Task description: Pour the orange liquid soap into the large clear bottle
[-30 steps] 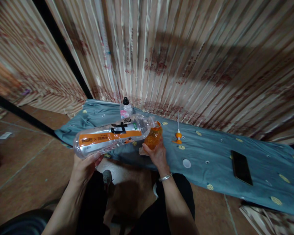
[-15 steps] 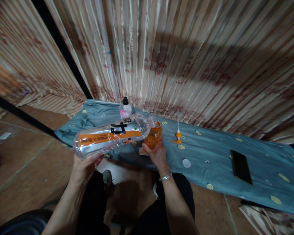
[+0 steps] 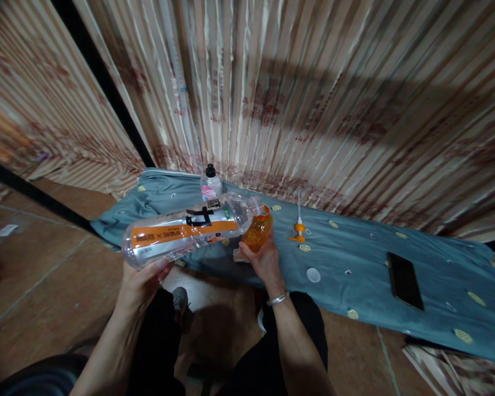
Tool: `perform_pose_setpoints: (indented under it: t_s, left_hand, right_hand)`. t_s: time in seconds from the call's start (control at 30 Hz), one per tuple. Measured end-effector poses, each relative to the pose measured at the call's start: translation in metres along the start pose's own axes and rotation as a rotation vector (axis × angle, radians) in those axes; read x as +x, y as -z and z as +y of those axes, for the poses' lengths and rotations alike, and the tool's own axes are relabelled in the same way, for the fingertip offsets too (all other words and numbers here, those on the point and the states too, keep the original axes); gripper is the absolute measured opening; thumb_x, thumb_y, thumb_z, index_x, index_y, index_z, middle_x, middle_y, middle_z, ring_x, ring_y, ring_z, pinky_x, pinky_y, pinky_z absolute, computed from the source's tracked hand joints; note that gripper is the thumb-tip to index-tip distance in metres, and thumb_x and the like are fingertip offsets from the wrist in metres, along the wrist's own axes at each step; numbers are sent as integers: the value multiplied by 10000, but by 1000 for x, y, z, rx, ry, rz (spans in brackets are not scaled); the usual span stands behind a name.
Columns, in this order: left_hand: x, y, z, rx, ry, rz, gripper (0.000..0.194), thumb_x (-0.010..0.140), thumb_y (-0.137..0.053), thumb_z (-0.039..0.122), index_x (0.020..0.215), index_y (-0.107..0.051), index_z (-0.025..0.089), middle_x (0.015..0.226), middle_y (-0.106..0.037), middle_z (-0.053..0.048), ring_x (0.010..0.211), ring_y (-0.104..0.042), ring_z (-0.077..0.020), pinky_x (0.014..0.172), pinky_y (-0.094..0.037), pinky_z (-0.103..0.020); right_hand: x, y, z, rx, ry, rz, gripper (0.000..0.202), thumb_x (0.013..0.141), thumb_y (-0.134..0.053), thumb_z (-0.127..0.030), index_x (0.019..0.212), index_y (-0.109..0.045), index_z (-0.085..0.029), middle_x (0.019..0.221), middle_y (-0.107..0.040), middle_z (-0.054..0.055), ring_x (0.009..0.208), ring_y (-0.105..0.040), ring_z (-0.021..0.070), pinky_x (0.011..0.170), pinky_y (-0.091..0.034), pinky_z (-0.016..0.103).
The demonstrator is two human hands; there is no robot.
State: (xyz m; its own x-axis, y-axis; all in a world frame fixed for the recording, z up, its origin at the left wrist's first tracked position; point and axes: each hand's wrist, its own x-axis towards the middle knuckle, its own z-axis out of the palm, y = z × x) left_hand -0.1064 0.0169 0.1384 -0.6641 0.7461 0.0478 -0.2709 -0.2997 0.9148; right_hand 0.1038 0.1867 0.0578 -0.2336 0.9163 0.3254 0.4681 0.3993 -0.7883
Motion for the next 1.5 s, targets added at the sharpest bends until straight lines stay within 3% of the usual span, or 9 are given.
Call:
perform_pose_setpoints:
  t_s: [0.2, 0.47, 1.0, 1.33, 1.5]
  left_hand:
    - [1, 0, 0, -7, -13, -12, 822, 597, -996, 300, 1258, -514, 225, 688, -662, 46, 439, -561, -113, 383, -368, -198]
    - [0, -1, 1, -8, -20, -2, 811, 590, -985, 266, 1264, -536, 232, 725, -664, 52, 425, -538, -88, 385, -379, -194]
    - [0, 1, 0, 5, -7, 4, 812, 585, -993, 284, 1248, -525, 245, 727, -657, 57, 421, -526, -85, 382, -382, -201]
    - [0, 0, 0, -2, -16, 17, 783, 585, -986, 261, 1234, -549, 238, 759, -661, 46, 438, -537, -86, 391, -381, -206]
    - [1, 1, -2, -22, -26, -10, 795, 595, -990, 277, 1235, -523, 224, 706, -645, 61, 425, -535, -88, 377, -353, -187]
  right_hand:
    - [1, 0, 0, -12, -5, -5, 820, 815, -728, -678, 1393, -526, -134, 1177, -776, 208, 1200, -733, 390, 973, -618, 524]
    - [1, 0, -1, -8, -4, 9, 877, 798, -738, -675, 1417, -506, -98, 1232, -755, 236, 1203, -727, 391, 987, -610, 527]
    - [0, -1, 2, 7, 2, 3, 805, 821, -740, -642, 1421, -508, -158, 1231, -760, 197, 1174, -743, 379, 990, -614, 549]
    - [1, -1, 1, -23, -1, 18, 845, 799, -748, -647, 1399, -518, -100, 1163, -779, 219, 1194, -735, 387, 984, -623, 511]
    - [0, -2, 3, -3, -36, 5, 835, 787, -765, -620, 1410, -512, -126, 1286, -742, 235, 1193, -737, 385, 1024, -608, 541]
